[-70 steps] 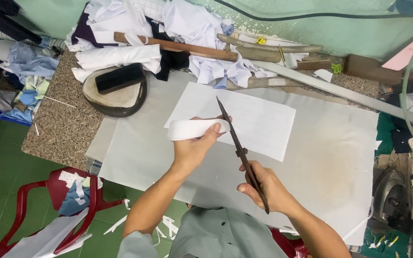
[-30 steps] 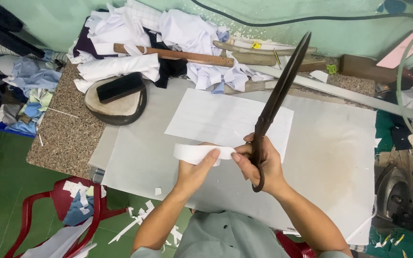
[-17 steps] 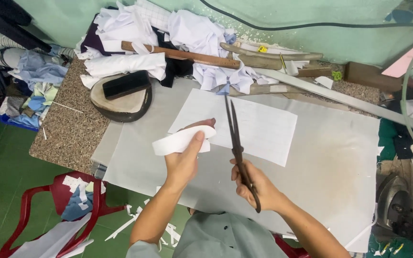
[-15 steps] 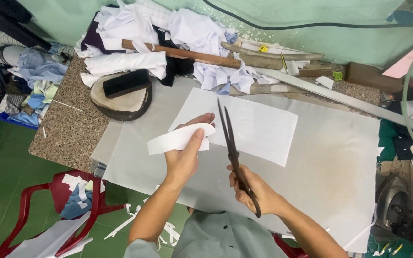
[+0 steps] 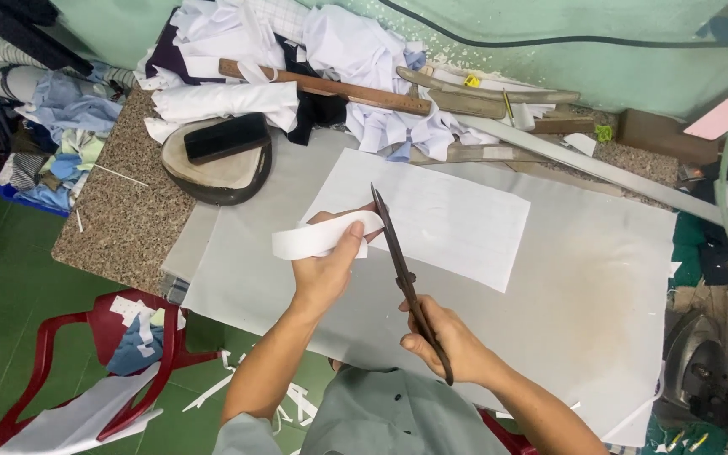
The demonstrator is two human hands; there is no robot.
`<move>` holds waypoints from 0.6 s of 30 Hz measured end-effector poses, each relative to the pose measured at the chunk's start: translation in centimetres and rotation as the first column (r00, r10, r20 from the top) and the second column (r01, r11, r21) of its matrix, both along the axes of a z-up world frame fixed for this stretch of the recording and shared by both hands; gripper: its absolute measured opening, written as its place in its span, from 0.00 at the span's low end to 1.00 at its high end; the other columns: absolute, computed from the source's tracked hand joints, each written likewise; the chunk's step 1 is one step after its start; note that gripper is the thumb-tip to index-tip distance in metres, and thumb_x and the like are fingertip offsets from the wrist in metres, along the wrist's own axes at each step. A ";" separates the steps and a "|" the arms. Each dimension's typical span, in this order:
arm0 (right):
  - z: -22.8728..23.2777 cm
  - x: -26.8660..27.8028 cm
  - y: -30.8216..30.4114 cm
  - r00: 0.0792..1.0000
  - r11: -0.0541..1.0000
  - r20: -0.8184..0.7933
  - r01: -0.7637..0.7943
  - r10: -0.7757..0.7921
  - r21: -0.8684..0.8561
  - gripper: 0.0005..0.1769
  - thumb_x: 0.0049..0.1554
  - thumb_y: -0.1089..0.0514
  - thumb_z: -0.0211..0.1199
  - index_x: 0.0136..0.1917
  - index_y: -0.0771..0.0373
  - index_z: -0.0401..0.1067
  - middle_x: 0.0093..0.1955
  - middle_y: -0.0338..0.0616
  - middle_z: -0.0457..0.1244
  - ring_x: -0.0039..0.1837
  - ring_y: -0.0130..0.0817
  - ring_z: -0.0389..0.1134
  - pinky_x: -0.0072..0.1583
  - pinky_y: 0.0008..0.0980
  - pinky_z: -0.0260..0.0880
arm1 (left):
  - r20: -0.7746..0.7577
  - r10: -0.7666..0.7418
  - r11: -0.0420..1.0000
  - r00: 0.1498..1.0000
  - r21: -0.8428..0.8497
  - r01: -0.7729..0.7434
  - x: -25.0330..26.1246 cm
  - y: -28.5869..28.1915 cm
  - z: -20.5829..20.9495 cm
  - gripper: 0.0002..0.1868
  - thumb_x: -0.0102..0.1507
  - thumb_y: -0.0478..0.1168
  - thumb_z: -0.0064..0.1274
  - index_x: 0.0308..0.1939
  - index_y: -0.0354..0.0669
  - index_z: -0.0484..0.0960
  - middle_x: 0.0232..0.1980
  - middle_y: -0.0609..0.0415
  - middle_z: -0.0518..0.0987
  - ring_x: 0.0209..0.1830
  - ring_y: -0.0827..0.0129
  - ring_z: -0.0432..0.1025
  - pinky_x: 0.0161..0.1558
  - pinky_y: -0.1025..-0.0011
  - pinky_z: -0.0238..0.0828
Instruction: The person uses large shears to cut a white sheet of paper into long strips on a work table. They repeatedly trim and separate the strips, accumulating cut pieces on the table and floor.
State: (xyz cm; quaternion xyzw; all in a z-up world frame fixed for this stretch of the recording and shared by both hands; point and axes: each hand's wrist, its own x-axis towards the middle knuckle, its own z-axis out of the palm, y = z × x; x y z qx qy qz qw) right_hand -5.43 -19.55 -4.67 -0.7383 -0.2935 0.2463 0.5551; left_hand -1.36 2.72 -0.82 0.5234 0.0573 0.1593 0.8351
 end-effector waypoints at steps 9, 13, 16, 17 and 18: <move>-0.3 0.1 0.0 0.998 0.999 -0.048 0.034 -0.036 -0.033 0.32 0.60 0.34 0.56 0.63 0.64 0.62 0.29 0.34 0.51 0.31 0.28 0.52 0.36 0.29 0.57 | 0.010 -0.013 1.000 1.000 -0.008 0.013 0.1 -0.1 0.7 0.05 0.66 0.32 0.55 0.40 0.33 0.75 0.52 0.32 0.82 0.58 0.42 0.79 0.55 0.50 0.84; -0.1 0.2 0.0 1.000 0.999 -0.012 0.027 -0.028 -0.036 0.36 0.58 0.31 0.56 0.63 0.64 0.61 0.29 0.34 0.52 0.31 0.28 0.54 0.36 0.29 0.58 | 0.051 -0.052 0.998 0.997 -0.019 0.053 0.2 -0.1 0.9 0.05 0.67 0.33 0.55 0.42 0.33 0.76 0.52 0.30 0.81 0.60 0.39 0.78 0.58 0.48 0.82; -0.2 0.2 0.0 0.999 0.998 -0.008 0.048 -0.049 -0.038 0.33 0.60 0.33 0.56 0.61 0.64 0.62 0.28 0.34 0.50 0.30 0.28 0.52 0.36 0.30 0.57 | -0.035 -0.001 1.000 0.999 -0.026 0.000 0.3 -0.2 0.6 0.06 0.65 0.33 0.56 0.39 0.33 0.75 0.53 0.31 0.82 0.57 0.46 0.79 0.55 0.54 0.84; -0.2 0.3 0.0 0.999 0.998 -0.008 0.050 -0.050 -0.034 0.33 0.60 0.34 0.56 0.61 0.65 0.62 0.28 0.34 0.50 0.30 0.28 0.52 0.36 0.29 0.56 | -0.003 -0.024 0.999 1.000 -0.044 0.024 0.4 -0.2 0.6 0.05 0.66 0.32 0.55 0.40 0.34 0.75 0.54 0.31 0.81 0.57 0.43 0.79 0.56 0.52 0.83; -0.2 0.4 0.0 0.999 0.998 -0.008 0.051 -0.051 -0.029 0.32 0.60 0.35 0.56 0.61 0.65 0.62 0.28 0.34 0.50 0.30 0.28 0.51 0.36 0.29 0.56 | 0.030 -0.046 0.997 0.998 -0.061 0.048 0.4 -0.2 0.6 0.04 0.67 0.32 0.53 0.41 0.36 0.74 0.55 0.31 0.81 0.57 0.39 0.79 0.57 0.51 0.82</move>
